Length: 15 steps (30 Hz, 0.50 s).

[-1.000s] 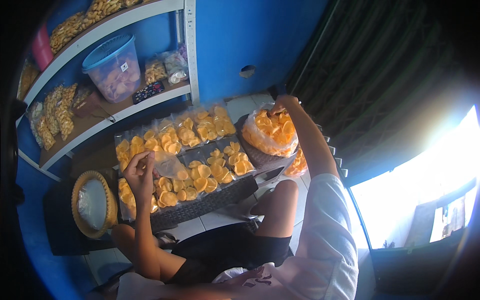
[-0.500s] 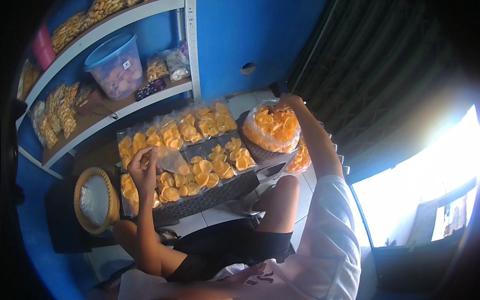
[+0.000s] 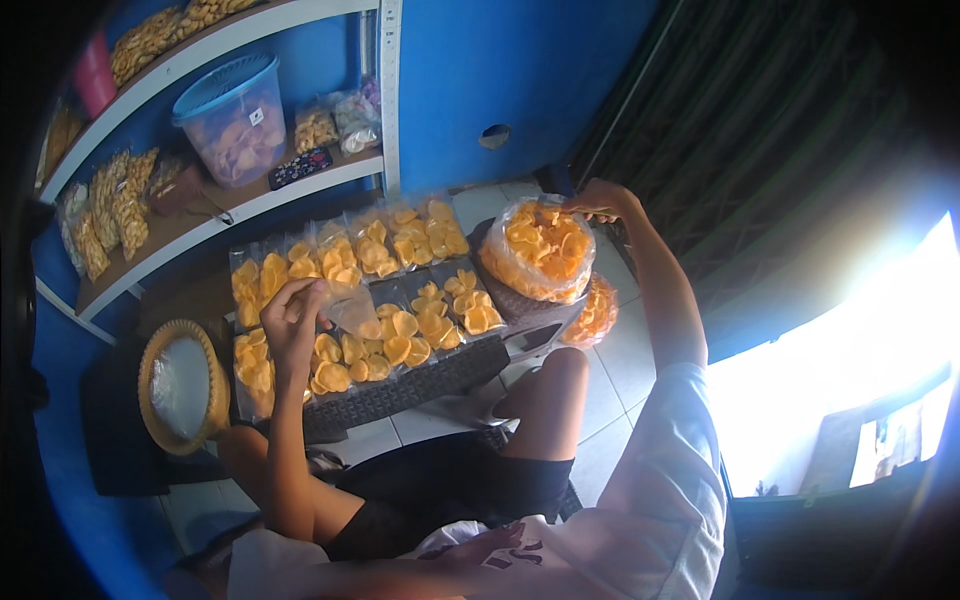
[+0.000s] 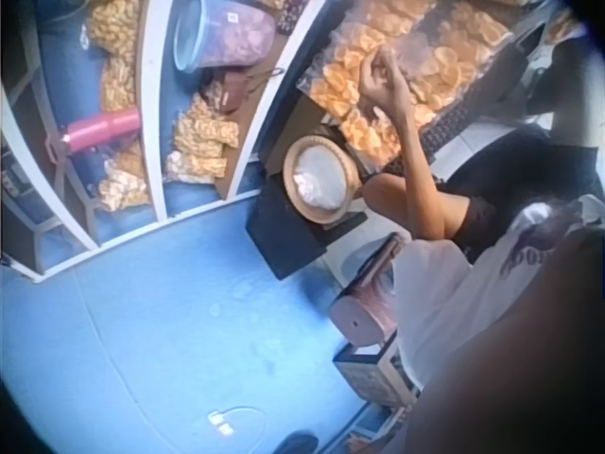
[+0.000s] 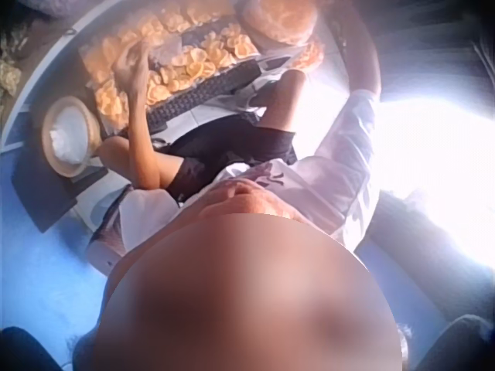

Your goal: The person scoops yellow chips from a large bag into small clear plastic bags using tongs, then places the filled bags on a tray. The person repeats this process multiple times, arranging the filled bags in rows.

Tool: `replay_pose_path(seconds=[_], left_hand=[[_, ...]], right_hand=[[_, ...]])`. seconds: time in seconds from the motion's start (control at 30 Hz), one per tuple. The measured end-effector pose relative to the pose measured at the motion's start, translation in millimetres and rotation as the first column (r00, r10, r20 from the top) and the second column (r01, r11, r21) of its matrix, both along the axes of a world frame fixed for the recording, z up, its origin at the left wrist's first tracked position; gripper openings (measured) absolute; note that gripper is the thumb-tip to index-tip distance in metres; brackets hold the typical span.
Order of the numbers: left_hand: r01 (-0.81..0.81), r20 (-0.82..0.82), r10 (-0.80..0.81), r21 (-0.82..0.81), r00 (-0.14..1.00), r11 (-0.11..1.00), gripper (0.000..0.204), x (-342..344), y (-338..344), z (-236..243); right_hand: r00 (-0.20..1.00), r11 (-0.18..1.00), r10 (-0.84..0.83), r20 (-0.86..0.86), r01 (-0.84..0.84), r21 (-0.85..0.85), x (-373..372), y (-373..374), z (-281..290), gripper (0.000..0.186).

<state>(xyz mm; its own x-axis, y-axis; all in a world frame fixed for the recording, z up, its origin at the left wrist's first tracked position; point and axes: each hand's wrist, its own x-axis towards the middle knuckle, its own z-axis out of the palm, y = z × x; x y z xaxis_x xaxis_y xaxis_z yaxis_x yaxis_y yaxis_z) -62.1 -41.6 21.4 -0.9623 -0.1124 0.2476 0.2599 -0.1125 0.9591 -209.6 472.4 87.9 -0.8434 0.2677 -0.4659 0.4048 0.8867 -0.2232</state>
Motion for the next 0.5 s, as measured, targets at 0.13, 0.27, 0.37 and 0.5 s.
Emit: replay_pose_path(seconds=[0.13, 0.27, 0.37, 0.5], left_hand=[[0.024, 0.015, -0.024, 0.022, 1.0, 0.999, 0.017, -0.6, 2.3, -2.8], [0.026, 0.038, -0.027, 0.02, 0.999, 0.999, 0.018, -1.9, 4.2, -9.1], [0.014, 0.052, -0.014, 0.01, 0.999, 1.0, 0.019, -2.4, 6.4, -13.8], [0.014, 0.065, -0.016, 0.027, 0.998, 1.0, 0.018, -4.4, 10.9, -17.2]], right_hand=[[0.999, 0.999, 0.033, -0.008, -0.033, -0.032, 12.5, -3.6, 9.7, 0.048], [0.999, 0.998, 0.052, 0.002, -0.052, -0.039, 20.0, -13.1, 17.8, 0.052], [0.993, 0.992, 0.118, 0.029, -0.116, -0.055, 23.8, -30.5, 28.5, 0.053], [0.974, 0.966, 0.228, 0.015, -0.224, -0.131, 38.6, -66.1, 57.2, 0.051]])
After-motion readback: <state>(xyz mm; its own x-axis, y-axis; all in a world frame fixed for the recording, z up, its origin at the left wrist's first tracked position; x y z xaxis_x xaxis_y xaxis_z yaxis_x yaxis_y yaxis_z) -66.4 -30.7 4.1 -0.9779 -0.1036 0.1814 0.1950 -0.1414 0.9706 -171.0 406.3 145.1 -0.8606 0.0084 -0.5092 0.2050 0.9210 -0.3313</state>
